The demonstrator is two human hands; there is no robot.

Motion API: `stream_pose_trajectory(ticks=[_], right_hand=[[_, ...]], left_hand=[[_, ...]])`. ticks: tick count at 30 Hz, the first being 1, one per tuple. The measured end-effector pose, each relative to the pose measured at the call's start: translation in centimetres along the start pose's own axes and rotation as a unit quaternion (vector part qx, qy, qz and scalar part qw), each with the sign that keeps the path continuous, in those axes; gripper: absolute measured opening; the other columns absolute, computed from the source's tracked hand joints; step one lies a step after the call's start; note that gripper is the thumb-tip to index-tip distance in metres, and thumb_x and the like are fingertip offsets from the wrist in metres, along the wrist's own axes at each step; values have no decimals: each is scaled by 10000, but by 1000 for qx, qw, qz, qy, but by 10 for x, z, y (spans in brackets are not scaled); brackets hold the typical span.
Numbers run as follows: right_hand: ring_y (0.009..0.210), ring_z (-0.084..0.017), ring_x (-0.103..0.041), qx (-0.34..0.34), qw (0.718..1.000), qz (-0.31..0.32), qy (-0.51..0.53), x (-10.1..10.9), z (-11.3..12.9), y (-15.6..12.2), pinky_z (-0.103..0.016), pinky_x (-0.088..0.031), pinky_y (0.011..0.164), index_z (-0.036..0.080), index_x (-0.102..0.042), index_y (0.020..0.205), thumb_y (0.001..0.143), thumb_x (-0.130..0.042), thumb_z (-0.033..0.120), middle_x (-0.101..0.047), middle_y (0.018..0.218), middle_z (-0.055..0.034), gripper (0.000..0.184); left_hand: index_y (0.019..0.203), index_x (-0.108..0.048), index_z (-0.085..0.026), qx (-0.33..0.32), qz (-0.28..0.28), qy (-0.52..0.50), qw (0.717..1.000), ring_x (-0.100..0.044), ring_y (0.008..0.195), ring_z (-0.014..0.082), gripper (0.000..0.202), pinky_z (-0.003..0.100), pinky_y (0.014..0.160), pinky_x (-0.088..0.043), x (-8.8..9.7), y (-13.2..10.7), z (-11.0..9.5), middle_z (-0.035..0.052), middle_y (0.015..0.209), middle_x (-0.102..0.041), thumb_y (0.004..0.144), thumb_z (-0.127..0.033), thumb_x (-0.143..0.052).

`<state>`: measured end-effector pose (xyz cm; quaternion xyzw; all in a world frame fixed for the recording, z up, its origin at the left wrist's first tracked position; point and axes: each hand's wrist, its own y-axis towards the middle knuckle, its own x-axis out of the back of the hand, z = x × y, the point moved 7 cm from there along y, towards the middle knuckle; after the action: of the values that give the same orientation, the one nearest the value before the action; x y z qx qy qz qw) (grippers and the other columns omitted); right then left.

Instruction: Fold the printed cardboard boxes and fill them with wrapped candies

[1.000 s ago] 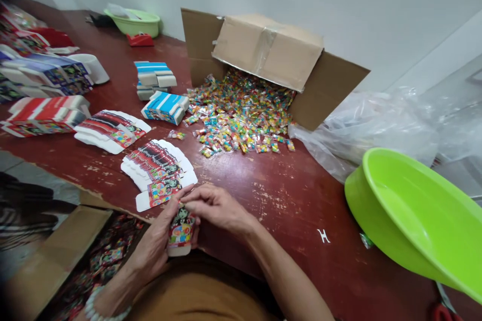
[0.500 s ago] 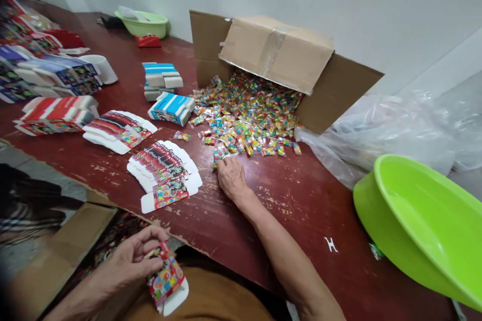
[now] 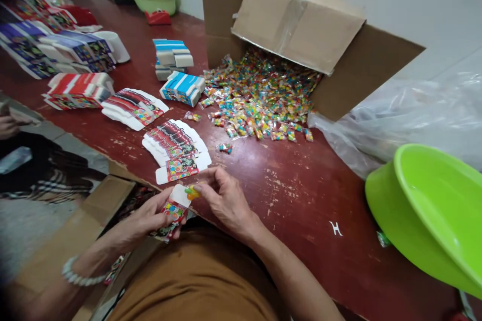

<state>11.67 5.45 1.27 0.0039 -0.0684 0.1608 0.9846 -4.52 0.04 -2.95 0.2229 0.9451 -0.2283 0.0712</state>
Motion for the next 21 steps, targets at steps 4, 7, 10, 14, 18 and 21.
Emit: stream_pose_trajectory(ticks=[4,7,10,14,18,21], right_hand=[[690,-143,-604,41,995,-17,-90,-3,7,6,-272,-473,675,192,-693,851,848,-694,234,-689,788,-14,42],[753,-156,-596,97,985,44,-135,-11,18,6,-287,-468,730,203,-717,780,866,-696,236,-655,784,-19,94],[858,-173,-595,109,984,81,-115,-13,22,3,-307,-473,803,222,-749,860,944,-607,296,-630,862,-36,180],[904,-192,-618,5,998,26,57,-2,4,3,-339,-505,833,227,-707,1045,891,-684,406,-654,974,-47,237],[680,-150,-601,-120,960,106,231,-30,-15,-4,-301,-524,639,221,-644,1111,756,-812,444,-675,913,-23,451],[708,-141,-603,-41,981,83,173,-33,-8,-2,-278,-514,647,216,-700,958,782,-794,434,-680,919,-23,295]], left_hand=[[1082,-525,-189,-22,-48,81,995,-565,535,121,381,234,519,-467,-15,9,-6,-35,718,-614,769,-334,-688],[1066,-522,-182,-33,-83,111,990,-540,500,122,377,231,489,-454,-19,13,-8,-58,636,-578,763,-327,-694],[1095,-523,-183,-63,-117,86,987,-552,505,115,420,228,507,-469,-16,14,-12,-55,662,-596,764,-338,-732],[1184,-537,-180,-80,-130,-62,986,-608,548,144,516,256,518,-512,-15,11,-14,11,784,-674,816,-505,-695],[1243,-563,-162,-39,-147,-194,969,-630,572,178,528,269,485,-530,-20,11,-6,30,751,-681,868,-530,-613],[1271,-563,-179,-58,-168,-195,965,-633,587,172,531,262,449,-537,-19,11,-8,28,832,-690,825,-439,-690]])
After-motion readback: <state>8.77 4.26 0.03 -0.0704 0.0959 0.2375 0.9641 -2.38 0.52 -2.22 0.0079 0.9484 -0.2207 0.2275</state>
